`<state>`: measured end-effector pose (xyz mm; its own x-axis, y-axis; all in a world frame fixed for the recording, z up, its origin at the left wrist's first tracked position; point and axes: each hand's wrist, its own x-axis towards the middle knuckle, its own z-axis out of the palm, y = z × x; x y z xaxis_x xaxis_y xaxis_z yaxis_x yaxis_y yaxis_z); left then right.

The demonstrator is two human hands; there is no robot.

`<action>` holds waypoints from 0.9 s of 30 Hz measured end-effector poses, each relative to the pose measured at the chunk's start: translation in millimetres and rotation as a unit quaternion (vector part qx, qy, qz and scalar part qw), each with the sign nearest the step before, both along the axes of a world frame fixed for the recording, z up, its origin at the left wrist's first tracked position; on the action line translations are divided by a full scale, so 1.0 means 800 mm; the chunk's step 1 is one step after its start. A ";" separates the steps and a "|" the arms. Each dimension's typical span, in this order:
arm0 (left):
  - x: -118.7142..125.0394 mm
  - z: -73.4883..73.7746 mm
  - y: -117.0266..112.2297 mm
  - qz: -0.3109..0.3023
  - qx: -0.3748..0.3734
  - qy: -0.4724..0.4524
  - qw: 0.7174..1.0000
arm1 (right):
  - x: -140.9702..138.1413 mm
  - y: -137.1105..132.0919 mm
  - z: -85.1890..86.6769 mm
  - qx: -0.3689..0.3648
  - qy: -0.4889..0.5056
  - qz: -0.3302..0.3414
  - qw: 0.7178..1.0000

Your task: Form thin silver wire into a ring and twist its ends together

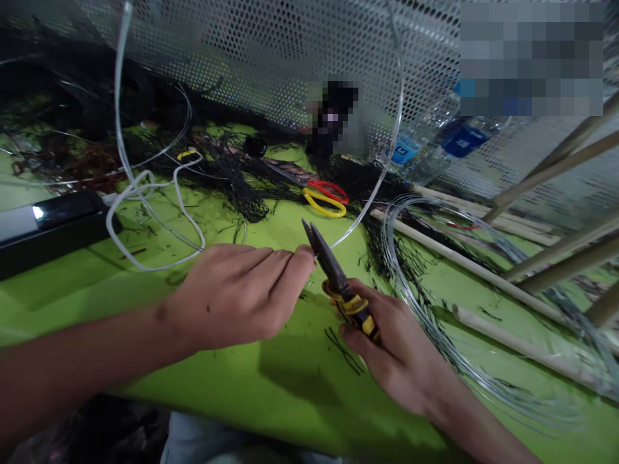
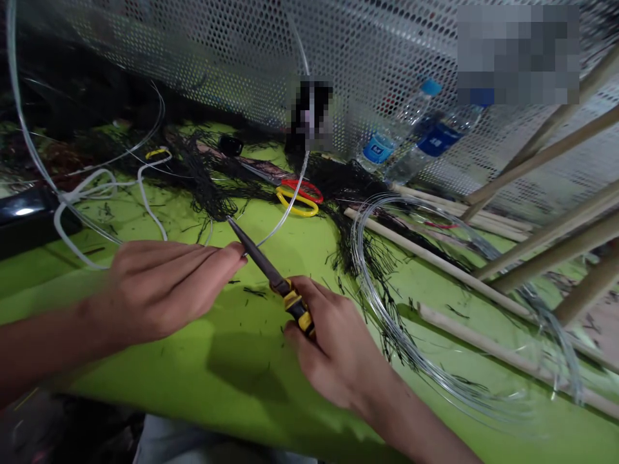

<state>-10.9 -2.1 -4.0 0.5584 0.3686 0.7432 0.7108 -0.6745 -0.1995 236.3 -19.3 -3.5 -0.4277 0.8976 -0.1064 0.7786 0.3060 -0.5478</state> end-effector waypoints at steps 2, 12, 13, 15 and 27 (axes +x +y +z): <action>0.000 0.000 0.000 0.003 0.003 0.007 1.000 | 0.000 0.000 -0.002 -0.004 0.003 -0.003 1.000; 0.000 -0.006 0.006 -0.009 0.029 0.011 0.999 | -0.009 0.000 -0.014 0.000 0.023 -0.019 1.000; -0.001 -0.006 0.006 -0.010 0.031 0.011 0.999 | -0.010 -0.001 -0.014 -0.006 0.029 -0.023 0.999; -0.001 -0.004 0.006 -0.012 0.040 0.012 0.999 | -0.013 -0.002 -0.016 -0.011 0.044 -0.029 0.999; -0.001 -0.005 0.009 -0.008 0.086 0.037 0.996 | -0.017 0.006 -0.027 -0.012 0.066 -0.049 0.997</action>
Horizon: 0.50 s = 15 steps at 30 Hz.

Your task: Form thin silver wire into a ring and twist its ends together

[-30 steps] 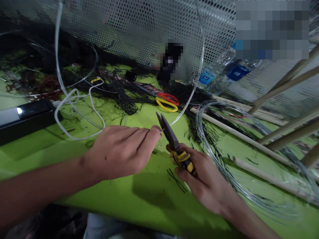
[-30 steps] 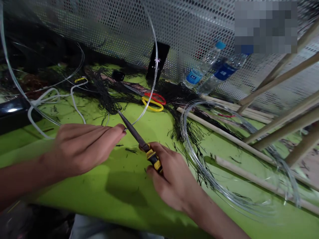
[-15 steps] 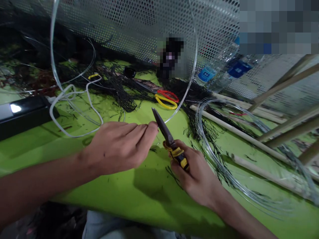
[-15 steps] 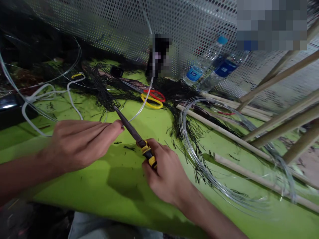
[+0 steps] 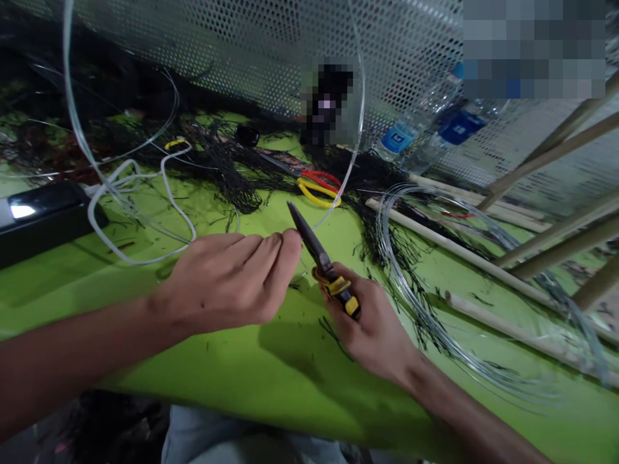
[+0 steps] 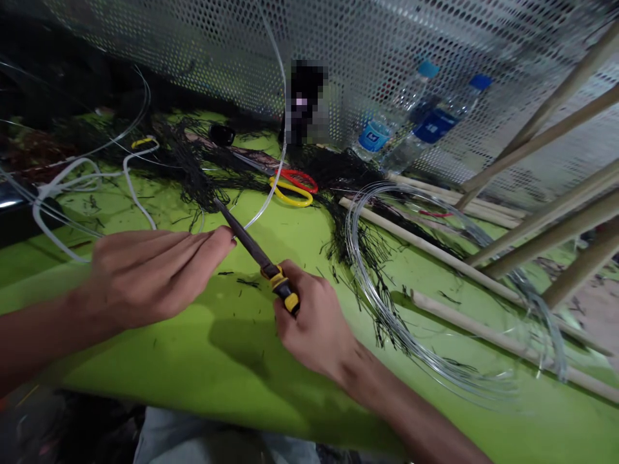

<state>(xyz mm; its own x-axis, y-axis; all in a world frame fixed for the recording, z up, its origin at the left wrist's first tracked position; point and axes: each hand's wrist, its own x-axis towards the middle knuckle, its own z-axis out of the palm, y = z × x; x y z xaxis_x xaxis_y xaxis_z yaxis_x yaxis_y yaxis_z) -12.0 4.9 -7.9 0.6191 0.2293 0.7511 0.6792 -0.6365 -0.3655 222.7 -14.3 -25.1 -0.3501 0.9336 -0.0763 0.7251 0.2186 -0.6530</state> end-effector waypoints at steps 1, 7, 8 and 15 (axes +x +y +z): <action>0.000 0.000 0.000 0.004 0.001 -0.001 1.000 | 0.000 0.001 0.002 -0.005 -0.003 0.000 1.000; -0.002 0.003 0.001 -0.006 -0.003 0.000 1.000 | 0.011 -0.005 0.030 -0.064 0.022 0.026 0.997; -0.002 0.003 0.001 -0.011 -0.004 -0.003 1.000 | 0.016 -0.008 0.034 -0.083 0.034 0.018 0.996; 0.002 0.002 -0.007 -0.020 -0.028 -0.002 0.999 | 0.049 -0.029 0.044 -0.153 -0.021 -0.066 0.986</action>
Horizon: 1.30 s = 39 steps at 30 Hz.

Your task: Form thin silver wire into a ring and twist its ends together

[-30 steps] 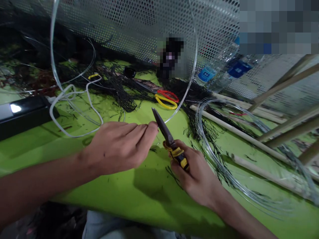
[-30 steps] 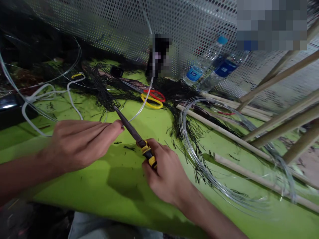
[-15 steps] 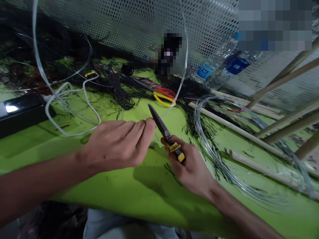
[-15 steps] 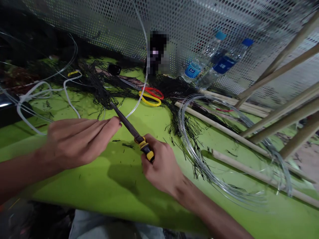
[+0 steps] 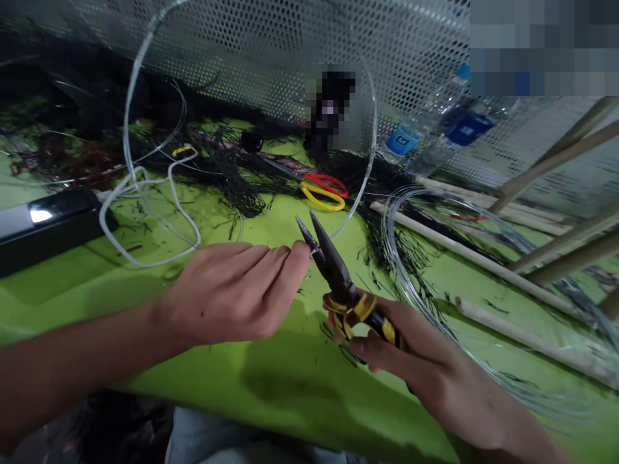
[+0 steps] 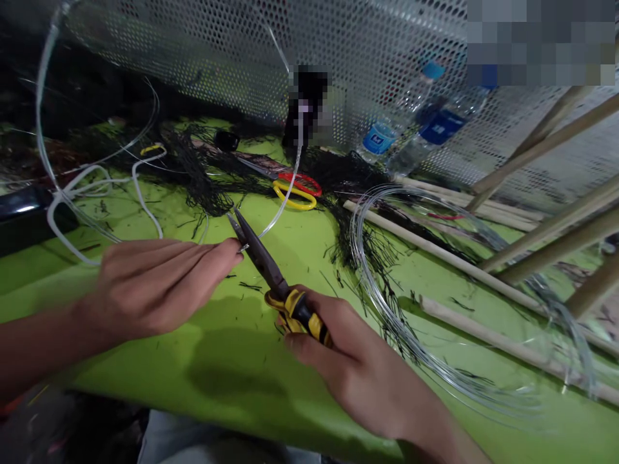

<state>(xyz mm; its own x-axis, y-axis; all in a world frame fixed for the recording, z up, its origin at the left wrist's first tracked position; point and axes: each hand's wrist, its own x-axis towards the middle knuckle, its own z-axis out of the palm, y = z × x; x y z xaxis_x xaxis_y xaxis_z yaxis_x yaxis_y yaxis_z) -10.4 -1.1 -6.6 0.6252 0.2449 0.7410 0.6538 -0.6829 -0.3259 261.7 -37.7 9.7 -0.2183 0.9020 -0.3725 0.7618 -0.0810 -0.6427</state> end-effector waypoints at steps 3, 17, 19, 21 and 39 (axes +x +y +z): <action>0.001 -0.001 0.000 0.011 -0.003 0.000 1.000 | 0.004 -0.001 -0.003 0.060 -0.004 -0.011 0.998; 0.004 -0.010 0.004 0.003 -0.062 -0.038 0.997 | -0.012 0.017 -0.014 0.147 0.018 0.090 0.985; 0.004 -0.011 0.001 0.018 -0.067 -0.039 0.997 | -0.014 0.015 -0.014 0.152 0.014 0.085 0.985; 0.003 -0.012 -0.001 0.037 -0.076 -0.035 0.996 | -0.013 0.013 -0.013 0.159 0.013 0.086 0.983; 0.012 0.004 -0.013 0.011 -0.132 -0.166 0.977 | -0.008 0.018 -0.029 0.204 0.037 0.108 0.972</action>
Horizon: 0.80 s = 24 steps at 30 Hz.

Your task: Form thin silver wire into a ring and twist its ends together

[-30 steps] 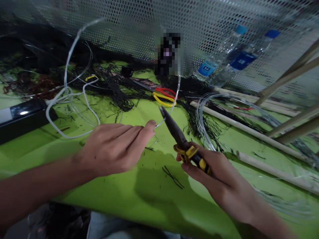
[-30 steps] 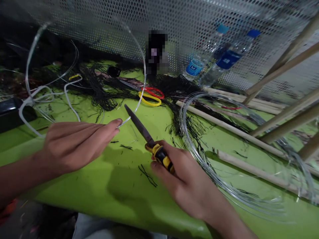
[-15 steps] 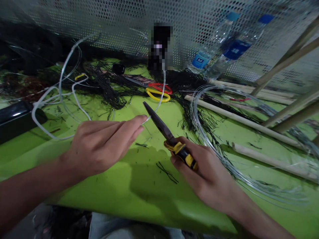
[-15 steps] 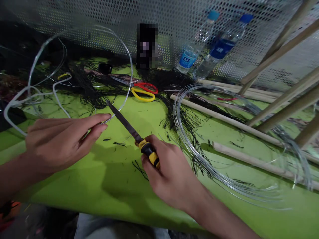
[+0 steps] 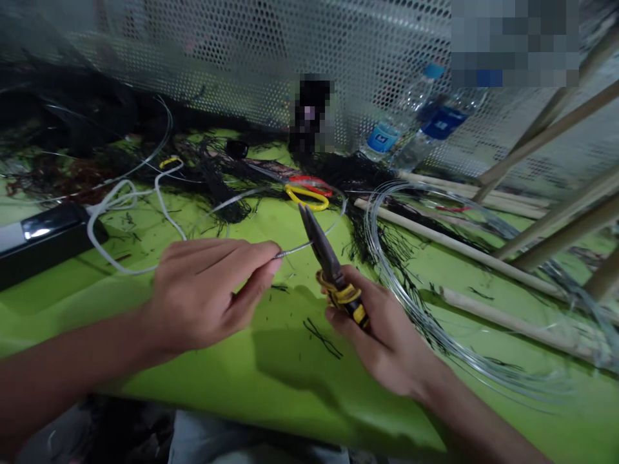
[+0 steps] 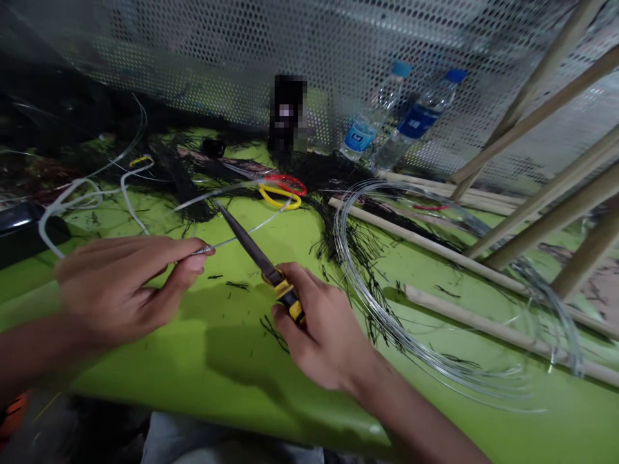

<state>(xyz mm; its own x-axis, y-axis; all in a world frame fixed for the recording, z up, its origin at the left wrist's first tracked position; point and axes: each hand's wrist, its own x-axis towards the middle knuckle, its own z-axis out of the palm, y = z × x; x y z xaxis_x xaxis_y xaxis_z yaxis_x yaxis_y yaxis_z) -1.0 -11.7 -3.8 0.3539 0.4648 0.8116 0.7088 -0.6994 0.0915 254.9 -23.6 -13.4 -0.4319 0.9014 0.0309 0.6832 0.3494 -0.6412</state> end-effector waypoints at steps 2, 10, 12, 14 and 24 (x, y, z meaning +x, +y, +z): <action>0.002 0.003 -0.003 -0.017 0.001 -0.012 1.000 | -0.003 0.001 -0.001 0.019 0.008 0.022 1.000; 0.010 0.005 -0.010 -0.063 0.029 -0.072 0.995 | -0.025 -0.004 -0.008 0.071 0.074 0.083 0.991; 0.013 0.005 -0.012 -0.067 0.037 -0.086 0.993 | -0.029 -0.005 -0.011 0.081 0.089 0.089 0.989; 0.014 0.005 -0.014 -0.071 0.044 -0.096 0.992 | -0.032 -0.004 -0.014 0.090 0.094 0.096 0.987; 0.020 0.002 -0.019 -0.069 0.046 -0.126 0.989 | -0.038 -0.007 -0.022 0.149 0.073 0.082 0.983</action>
